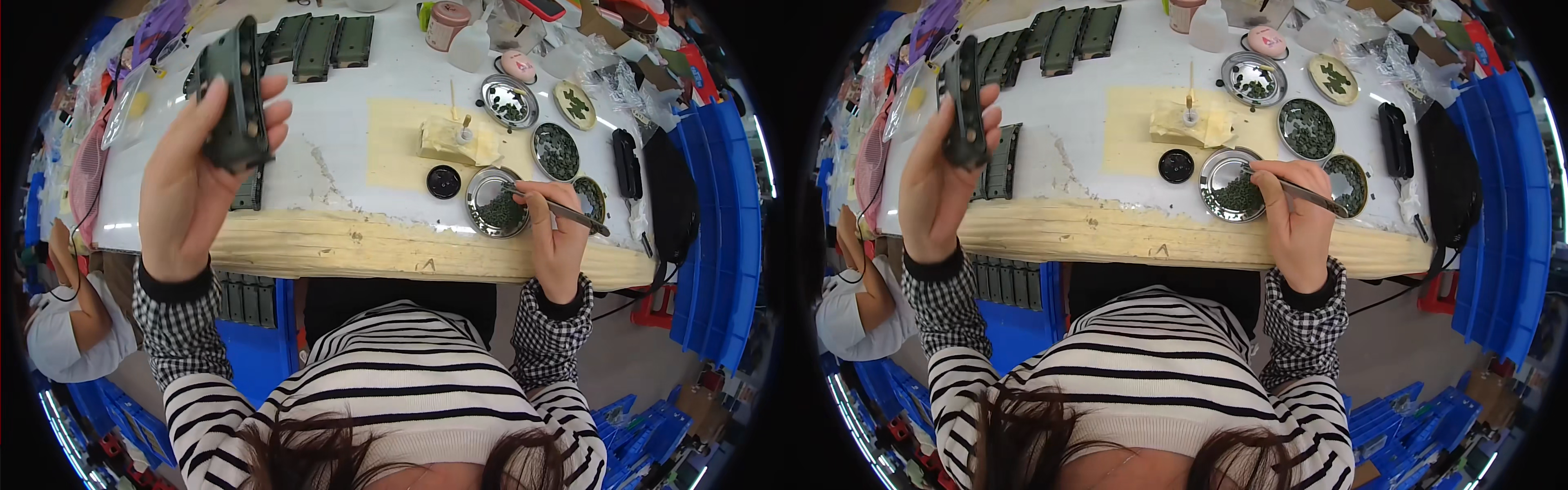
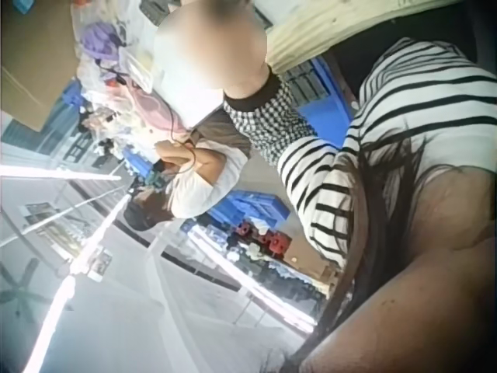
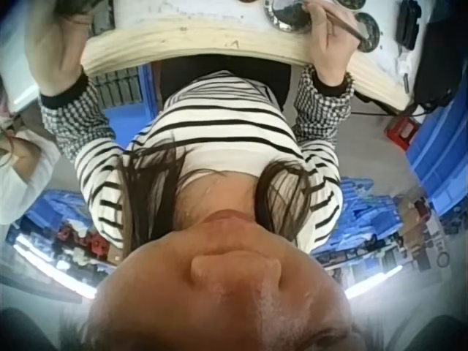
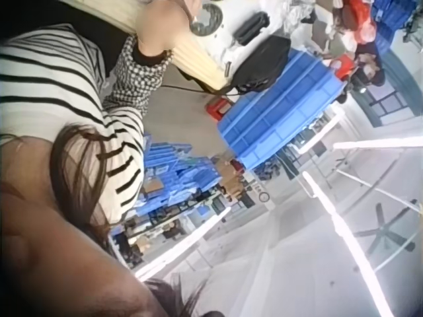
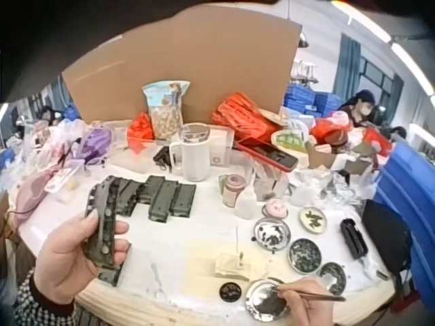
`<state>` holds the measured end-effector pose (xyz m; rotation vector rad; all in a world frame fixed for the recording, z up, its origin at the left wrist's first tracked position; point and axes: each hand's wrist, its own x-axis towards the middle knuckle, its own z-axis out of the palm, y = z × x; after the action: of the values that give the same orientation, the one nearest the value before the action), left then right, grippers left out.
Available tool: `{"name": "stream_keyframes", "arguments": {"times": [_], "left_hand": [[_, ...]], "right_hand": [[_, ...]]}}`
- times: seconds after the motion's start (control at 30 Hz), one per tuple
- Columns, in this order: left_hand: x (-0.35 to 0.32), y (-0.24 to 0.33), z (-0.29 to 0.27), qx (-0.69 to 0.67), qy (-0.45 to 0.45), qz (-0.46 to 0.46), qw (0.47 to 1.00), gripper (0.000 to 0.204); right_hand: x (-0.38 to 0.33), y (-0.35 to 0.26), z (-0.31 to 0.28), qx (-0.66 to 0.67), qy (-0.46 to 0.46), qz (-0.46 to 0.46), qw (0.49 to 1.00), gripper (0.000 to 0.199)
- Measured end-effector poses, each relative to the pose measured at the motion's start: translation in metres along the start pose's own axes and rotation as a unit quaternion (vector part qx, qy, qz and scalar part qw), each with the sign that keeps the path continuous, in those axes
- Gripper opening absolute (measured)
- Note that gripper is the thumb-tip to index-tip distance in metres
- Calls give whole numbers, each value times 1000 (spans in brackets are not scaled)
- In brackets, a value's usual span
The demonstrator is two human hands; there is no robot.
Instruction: Apply fine details and paint to small green plastic toy tank components using a thin brush.
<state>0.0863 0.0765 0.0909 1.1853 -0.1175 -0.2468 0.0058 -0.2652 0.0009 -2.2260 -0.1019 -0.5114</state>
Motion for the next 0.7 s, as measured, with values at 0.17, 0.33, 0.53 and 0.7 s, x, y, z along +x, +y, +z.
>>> {"name": "stream_keyframes", "arguments": {"times": [0.17, 0.33, 0.53, 0.7], "left_hand": [[-49, -36, 5, -45, 34, -46, 997, 31], [-56, -72, 39, -42, 64, -29, 997, 53], [-56, -92, 49, 0, 6, -8, 1000, 35], [-51, -102, 46, 39, -78, -42, 995, 19]], "right_hand": [[6, 0, 4, -58, 9, -43, 997, 13], [6, 1, 3, -89, 6, -52, 995, 13], [5, 1, 4, -82, 7, -51, 995, 13], [1, -17, 5, 104, 2, 18, 994, 15]]}}
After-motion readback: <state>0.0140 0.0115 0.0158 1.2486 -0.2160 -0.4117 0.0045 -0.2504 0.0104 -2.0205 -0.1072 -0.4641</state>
